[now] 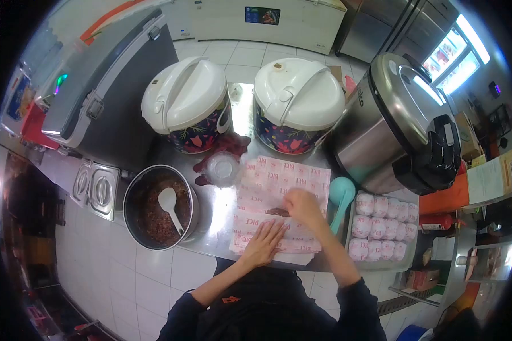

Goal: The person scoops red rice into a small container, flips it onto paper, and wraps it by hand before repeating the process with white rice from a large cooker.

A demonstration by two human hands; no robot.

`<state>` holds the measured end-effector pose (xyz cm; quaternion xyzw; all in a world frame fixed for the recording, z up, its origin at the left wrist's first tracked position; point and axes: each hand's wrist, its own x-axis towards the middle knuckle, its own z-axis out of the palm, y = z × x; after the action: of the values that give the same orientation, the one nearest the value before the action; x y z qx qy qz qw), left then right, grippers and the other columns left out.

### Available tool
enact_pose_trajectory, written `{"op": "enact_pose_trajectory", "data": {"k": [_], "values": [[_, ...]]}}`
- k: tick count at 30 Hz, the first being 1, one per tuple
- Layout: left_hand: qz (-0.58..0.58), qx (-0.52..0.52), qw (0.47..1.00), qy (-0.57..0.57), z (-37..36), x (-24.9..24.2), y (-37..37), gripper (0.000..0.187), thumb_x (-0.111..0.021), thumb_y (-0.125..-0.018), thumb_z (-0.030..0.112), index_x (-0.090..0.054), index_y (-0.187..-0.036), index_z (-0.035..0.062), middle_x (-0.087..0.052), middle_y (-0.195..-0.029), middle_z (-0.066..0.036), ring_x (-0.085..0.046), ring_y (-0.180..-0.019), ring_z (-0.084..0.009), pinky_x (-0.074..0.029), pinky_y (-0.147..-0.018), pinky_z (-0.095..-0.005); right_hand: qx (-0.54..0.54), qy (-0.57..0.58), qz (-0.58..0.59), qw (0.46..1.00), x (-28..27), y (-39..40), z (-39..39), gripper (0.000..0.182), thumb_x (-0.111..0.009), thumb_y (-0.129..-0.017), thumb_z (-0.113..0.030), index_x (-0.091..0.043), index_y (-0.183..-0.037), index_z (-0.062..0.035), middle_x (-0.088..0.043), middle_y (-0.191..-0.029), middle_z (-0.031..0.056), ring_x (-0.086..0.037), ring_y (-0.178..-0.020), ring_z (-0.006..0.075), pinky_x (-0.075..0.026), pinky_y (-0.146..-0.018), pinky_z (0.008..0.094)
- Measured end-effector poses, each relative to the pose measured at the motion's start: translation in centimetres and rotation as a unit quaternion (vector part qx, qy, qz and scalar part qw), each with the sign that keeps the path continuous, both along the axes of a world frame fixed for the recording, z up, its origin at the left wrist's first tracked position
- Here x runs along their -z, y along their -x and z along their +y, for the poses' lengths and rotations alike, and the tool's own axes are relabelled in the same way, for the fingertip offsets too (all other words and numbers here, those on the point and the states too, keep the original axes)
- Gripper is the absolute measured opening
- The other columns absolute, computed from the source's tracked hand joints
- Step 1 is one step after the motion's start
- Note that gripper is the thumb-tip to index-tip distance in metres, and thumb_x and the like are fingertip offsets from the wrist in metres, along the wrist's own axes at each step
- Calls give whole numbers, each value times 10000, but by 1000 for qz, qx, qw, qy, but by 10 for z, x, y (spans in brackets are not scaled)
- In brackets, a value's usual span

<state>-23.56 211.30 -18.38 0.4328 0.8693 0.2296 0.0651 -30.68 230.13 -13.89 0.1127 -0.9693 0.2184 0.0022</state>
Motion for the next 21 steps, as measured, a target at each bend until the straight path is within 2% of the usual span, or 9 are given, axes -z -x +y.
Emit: {"op": "enact_pose_trajectory", "data": {"k": [5, 7, 11, 13, 15, 16, 18, 19, 21], "values": [[8, 7, 1000, 5, -3, 8, 1, 572, -514, -799, 237, -353, -1306, 26, -377, -1317, -151, -302, -1255, -330, -183, -1061, -472, -7, -4, 100, 995, 20, -72, -20, 60, -587, -672, -86, -610, -714, -51, -564, -727, 82, -576, -708, 262, -467, -611, 368], [-40, 19, 999, 28, -6, 10, 1, 523, -517, -790, 230, -408, -1261, 29, -450, -1220, -144, -362, -1193, -332, -204, -1048, -485, 11, -3, 130, 991, 27, -85, -25, 97, -601, -653, -68, -621, -745, -44, -573, -746, 78, -584, -721, 254, -473, -619, 353], [-104, 34, 994, -22, -24, 30, 8, 507, -517, -785, 219, -422, -1242, 23, -458, -1211, -149, -369, -1183, -341, -206, -1043, -496, 26, 36, 182, 982, 35, -95, -32, 196, -618, -659, -21, -638, -854, -15, -619, -890, 98, -615, -835, 245, -502, -710, 331], [-155, -97, 983, 33, -41, 31, 29, 528, -535, -763, 190, -415, -1247, 18, -426, -1252, -183, -350, -1202, -359, -219, -1028, -506, 30, 42, 183, 982, 44, -98, -32, 206, -617, -671, -10, -640, -875, -4, -627, -935, 108, -622, -873, 242, -509, -740, 326], [97, -157, 982, 37, -63, 18, 43, 519, -542, -734, 107, -426, -1229, 0, -404, -1275, -215, -324, -1224, -375, -229, -1017, -511, 15, 28, 199, 980, 50, -101, -30, 187, -598, -700, 4, -636, -883, 13, -631, -954, 111, -626, -892, 241, -515, -759, 321], [97, -157, 982, 38, -68, 19, 44, 519, -542, -734, 107, -426, -1229, 0, -404, -1275, -215, -324, -1224, -375, -229, -1017, -511, 16, 29, 199, 979, 53, -102, -30, 187, -598, -700, 4, -636, -883, 13, -631, -954, 111, -626, -892, 241, -515, -759, 321], [-12, -357, 925, -133, -70, 14, 47, 510, -526, -697, 27, -439, -1197, -24, -401, -1275, -232, -302, -1236, -389, -239, -1014, -507, 25, 36, 208, 977, 54, -103, -32, 187, -597, -701, 6, -634, -884, 21, -634, -944, 112, -629, -893, 242, -517, -763, 317], [-11, -356, 925, -133, -70, 11, 45, 510, -526, -697, 27, -439, -1197, -24, -401, -1275, -232, -302, -1236, -389, -239, -1014, -507, 26, 37, 209, 977, 54, -103, -32, 187, -597, -701, 6, -634, -884, 21, -634, -944, 112, -629, -893, 242, -517, -763, 317], [76, -262, 953, -132, -56, -21, 36, 511, -513, -668, -6, -440, -1173, -42, -424, -1253, -226, -320, -1227, -389, -247, -1016, -497, 7, 20, 221, 975, 55, -105, -31, 193, -606, -702, 0, -635, -892, 19, -633, -949, 114, -625, -905, 245, -514, -775, 321]]}}
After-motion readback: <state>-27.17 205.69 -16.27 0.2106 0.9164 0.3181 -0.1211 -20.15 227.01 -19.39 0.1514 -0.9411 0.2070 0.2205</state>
